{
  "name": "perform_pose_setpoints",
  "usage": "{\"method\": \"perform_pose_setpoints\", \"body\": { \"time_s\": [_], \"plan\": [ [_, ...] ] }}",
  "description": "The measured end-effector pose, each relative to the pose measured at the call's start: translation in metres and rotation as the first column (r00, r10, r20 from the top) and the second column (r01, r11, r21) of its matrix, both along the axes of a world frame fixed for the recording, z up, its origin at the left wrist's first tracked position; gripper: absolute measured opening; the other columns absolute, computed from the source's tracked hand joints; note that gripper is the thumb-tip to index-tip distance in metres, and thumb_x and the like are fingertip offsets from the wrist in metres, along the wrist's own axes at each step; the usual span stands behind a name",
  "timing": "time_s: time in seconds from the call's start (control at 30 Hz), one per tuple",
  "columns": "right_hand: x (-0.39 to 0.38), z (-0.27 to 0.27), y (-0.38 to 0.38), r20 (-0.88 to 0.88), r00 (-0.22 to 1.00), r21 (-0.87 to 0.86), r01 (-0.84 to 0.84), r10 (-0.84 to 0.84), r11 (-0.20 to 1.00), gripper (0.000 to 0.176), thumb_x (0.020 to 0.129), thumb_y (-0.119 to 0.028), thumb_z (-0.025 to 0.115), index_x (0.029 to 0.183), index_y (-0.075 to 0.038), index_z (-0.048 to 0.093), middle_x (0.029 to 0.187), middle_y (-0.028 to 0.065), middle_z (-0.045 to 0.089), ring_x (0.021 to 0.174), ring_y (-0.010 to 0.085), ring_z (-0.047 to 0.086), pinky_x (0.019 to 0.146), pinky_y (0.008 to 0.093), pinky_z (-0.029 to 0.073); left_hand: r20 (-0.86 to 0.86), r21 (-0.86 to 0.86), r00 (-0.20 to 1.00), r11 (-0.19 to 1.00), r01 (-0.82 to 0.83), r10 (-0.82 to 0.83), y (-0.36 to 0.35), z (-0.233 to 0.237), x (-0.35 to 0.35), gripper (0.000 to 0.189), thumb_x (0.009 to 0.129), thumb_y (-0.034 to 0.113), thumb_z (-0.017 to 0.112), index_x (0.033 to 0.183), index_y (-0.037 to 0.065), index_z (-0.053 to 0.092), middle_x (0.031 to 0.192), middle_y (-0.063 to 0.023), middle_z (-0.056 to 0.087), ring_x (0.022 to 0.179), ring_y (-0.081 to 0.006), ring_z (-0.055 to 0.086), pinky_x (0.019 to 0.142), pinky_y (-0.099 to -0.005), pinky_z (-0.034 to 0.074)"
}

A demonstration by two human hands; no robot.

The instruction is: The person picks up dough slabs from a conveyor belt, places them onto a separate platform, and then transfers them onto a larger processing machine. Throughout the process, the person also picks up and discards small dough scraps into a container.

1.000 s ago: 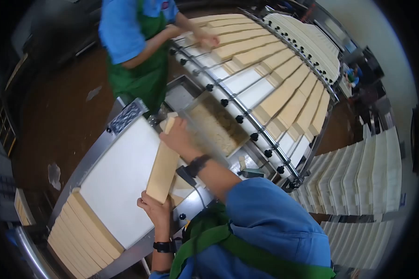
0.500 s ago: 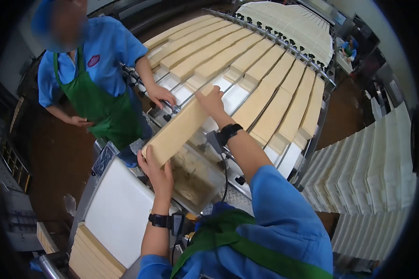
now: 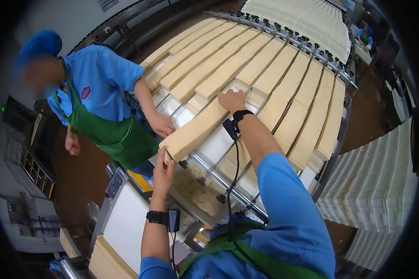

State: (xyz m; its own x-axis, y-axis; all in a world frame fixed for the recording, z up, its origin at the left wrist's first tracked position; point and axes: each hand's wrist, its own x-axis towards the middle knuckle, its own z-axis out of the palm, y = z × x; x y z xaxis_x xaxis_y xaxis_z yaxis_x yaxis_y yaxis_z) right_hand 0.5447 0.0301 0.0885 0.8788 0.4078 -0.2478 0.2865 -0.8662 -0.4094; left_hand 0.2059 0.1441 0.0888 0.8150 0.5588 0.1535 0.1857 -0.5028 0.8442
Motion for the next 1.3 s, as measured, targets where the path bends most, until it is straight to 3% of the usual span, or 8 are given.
{"method": "perform_pose_setpoints", "body": {
  "time_s": [0.3, 0.43, 0.53, 0.83, 0.97, 1.03, 1.1, 1.3],
  "plan": [
    [0.024, -0.022, 0.002, 0.098, 0.991, 0.025, 0.092, -0.094, 0.995, 0.050, 0.086, -0.029, 0.035, 0.122, 0.003, 0.049, 0.129, 0.0185, 0.047, 0.123, 0.0332, 0.039, 0.100, 0.0476, 0.024, 0.001, -0.034, 1.000, 0.999, 0.007, -0.007, -0.009, -0.006, 0.033, 0.048, 0.088, 0.001, 0.048, 0.135, 0.002, 0.036, 0.132, -0.0167, 0.044, 0.117, -0.0209, 0.046, 0.096, -0.0289, 0.037],
    [0.028, -0.019, -0.008, 0.202, 0.975, -0.027, 0.104, -0.096, 0.994, 0.048, 0.085, -0.030, 0.038, 0.123, -0.003, 0.051, 0.130, 0.0169, 0.045, 0.124, 0.0306, 0.039, 0.106, 0.0430, 0.019, 0.016, 0.035, 1.000, 0.999, 0.021, -0.022, -0.015, -0.008, 0.045, 0.046, 0.088, 0.001, 0.046, 0.133, 0.001, 0.037, 0.137, -0.0241, 0.037, 0.120, -0.0256, 0.045, 0.096, -0.0301, 0.038],
    [0.031, -0.017, -0.016, 0.124, 0.992, 0.001, 0.034, -0.034, 0.999, 0.047, 0.085, -0.027, 0.037, 0.125, -0.004, 0.049, 0.131, 0.0167, 0.044, 0.124, 0.0306, 0.039, 0.107, 0.0445, 0.018, 0.015, 0.018, 1.000, 1.000, 0.025, -0.025, -0.021, -0.005, 0.048, 0.046, 0.088, 0.000, 0.046, 0.133, 0.001, 0.038, 0.137, -0.0246, 0.038, 0.120, -0.0275, 0.046, 0.097, -0.0309, 0.037],
    [0.028, -0.034, -0.020, 0.341, 0.936, -0.003, 0.094, -0.087, 0.996, 0.051, 0.087, -0.029, 0.039, 0.130, -0.003, 0.040, 0.132, 0.0188, 0.042, 0.123, 0.0330, 0.037, 0.099, 0.0501, 0.024, 0.013, 0.003, 1.000, 1.000, -0.016, 0.016, -0.021, -0.021, 0.063, 0.045, 0.086, -0.001, 0.045, 0.131, 0.001, 0.039, 0.130, -0.0261, 0.044, 0.116, -0.0279, 0.049, 0.094, -0.0323, 0.040],
    [0.006, -0.024, -0.012, 0.397, 0.909, -0.029, 0.148, -0.125, 0.989, 0.056, 0.089, -0.036, 0.038, 0.132, -0.001, 0.037, 0.139, 0.0180, 0.034, 0.128, 0.0345, 0.029, 0.104, 0.0510, 0.018, 0.022, -0.160, 1.000, 0.987, -0.014, 0.018, -0.021, -0.008, 0.074, 0.047, 0.086, -0.002, 0.044, 0.133, 0.000, 0.038, 0.123, -0.0179, 0.050, 0.104, -0.0196, 0.054, 0.086, -0.0284, 0.044],
    [-0.014, -0.023, -0.005, 0.483, 0.873, 0.015, 0.062, -0.061, 0.998, 0.061, 0.090, -0.040, 0.039, 0.135, 0.001, 0.034, 0.142, 0.0188, 0.029, 0.131, 0.0354, 0.025, 0.106, 0.0507, 0.015, 0.145, -0.467, 0.988, 0.884, 0.021, 0.053, -0.013, -0.034, 0.075, 0.048, 0.087, -0.003, 0.044, 0.135, 0.001, 0.035, 0.120, -0.0113, 0.051, 0.098, -0.0145, 0.055, 0.080, -0.0245, 0.045],
    [-0.028, -0.023, 0.004, 0.299, 0.954, -0.062, 0.014, 0.005, 0.998, 0.074, 0.089, -0.049, 0.038, 0.141, 0.001, 0.022, 0.149, 0.0197, 0.016, 0.138, 0.0365, 0.011, 0.110, 0.0493, 0.006, 0.087, -0.602, 0.992, 0.798, -0.025, 0.096, -0.016, -0.033, 0.071, 0.048, 0.088, -0.004, 0.043, 0.136, 0.002, 0.034, 0.117, -0.0082, 0.052, 0.093, -0.0118, 0.054, 0.076, -0.0224, 0.045],
    [-0.040, -0.036, 0.006, 0.220, 0.975, -0.025, 0.014, -0.008, 1.000, 0.085, 0.086, -0.058, 0.036, 0.143, 0.001, 0.016, 0.150, 0.0204, 0.011, 0.140, 0.0354, 0.005, 0.111, 0.0500, 0.004, 0.169, -0.492, 0.965, 0.866, -0.093, 0.200, -0.027, -0.024, 0.012, 0.047, 0.087, -0.004, 0.046, 0.133, 0.003, 0.039, 0.113, -0.0061, 0.052, 0.088, -0.0106, 0.053, 0.075, -0.0215, 0.044]
  ]
}}
